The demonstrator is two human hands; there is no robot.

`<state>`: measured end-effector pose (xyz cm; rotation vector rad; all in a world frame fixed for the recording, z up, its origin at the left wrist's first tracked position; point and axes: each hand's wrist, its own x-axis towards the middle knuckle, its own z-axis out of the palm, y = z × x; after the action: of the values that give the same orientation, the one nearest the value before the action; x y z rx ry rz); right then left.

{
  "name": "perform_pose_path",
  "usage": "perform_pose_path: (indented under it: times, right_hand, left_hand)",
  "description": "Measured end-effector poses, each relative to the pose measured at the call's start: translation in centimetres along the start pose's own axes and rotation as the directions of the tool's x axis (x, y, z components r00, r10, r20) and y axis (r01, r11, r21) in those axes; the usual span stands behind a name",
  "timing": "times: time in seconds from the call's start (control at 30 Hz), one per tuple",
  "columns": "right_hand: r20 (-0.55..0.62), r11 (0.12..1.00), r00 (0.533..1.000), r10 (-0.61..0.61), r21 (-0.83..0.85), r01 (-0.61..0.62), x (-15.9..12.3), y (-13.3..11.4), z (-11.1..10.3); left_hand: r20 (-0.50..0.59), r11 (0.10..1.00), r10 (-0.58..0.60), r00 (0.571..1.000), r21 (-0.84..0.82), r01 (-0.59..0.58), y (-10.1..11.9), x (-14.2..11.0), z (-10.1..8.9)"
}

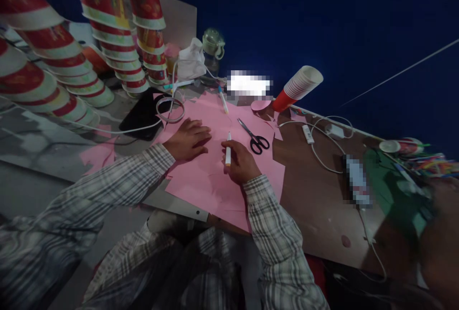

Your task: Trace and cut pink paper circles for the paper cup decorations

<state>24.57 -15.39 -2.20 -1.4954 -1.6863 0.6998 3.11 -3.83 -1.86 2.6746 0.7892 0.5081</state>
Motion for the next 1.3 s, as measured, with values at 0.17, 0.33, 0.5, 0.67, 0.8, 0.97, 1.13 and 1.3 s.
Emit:
perform_pose_path:
  times: [0.17, 0.33, 0.5, 0.67, 0.8, 0.97, 1.13, 1.3]
  right_hand:
    - [-0.06, 0.984, 0.991, -0.123, -0.134, 0.114, 0.4, 0.4, -0.5]
    - [-0.167, 0.952, 0.96, -0.225, -0.247, 0.18, 0.6, -0.5, -1.4]
    - [-0.427, 0.968, 0.879, -0.209, -0.217, 0.125, 0.1, -1.4, -2.3]
    - [-0.593, 0.983, 0.793, -0.136, 0.017, 0.181, -0.1, -1.6, -3.6]
    - [-0.475, 0.943, 0.88, -0.023, 0.281, 0.176, -0.2, -3.1, -4.1]
    - [-0.319, 0.823, 0.932, 0.174, 0.567, 0.041, 0.3, -3.9, -2.4]
    - [-0.322, 0.744, 0.918, 0.231, 0.666, 0.046, 0.9, -1.7, -0.3]
    - [-0.446, 0.883, 0.881, 0.158, 0.463, 0.076, 0.6, 0.3, -0.2]
  left_hand:
    - [-0.009, 0.998, 0.018, 1.0, 0.062, -0.018, -0.1, 0.0, 0.0]
    - [-0.028, 0.992, 0.065, 0.998, 0.11, -0.061, -0.3, -0.1, -0.1]
    - [-0.045, 0.987, 0.049, 0.998, 0.153, -0.041, -0.2, -0.3, -0.5]
    - [-0.031, 0.994, 0.005, 1.0, 0.111, -0.001, 0.3, -0.4, -0.6]
    - [-0.012, 0.992, -0.013, 1.0, 0.125, 0.014, 0.5, -0.4, -0.5]
    - [0.022, 0.991, -0.004, 1.0, 0.137, 0.001, 0.4, -0.6, -0.4]
    - [0.074, 0.988, 0.01, 0.997, 0.154, -0.021, 0.2, -0.7, -0.5]
    - [0.112, 0.988, -0.015, 0.994, 0.151, -0.002, 0.3, -0.7, -0.7]
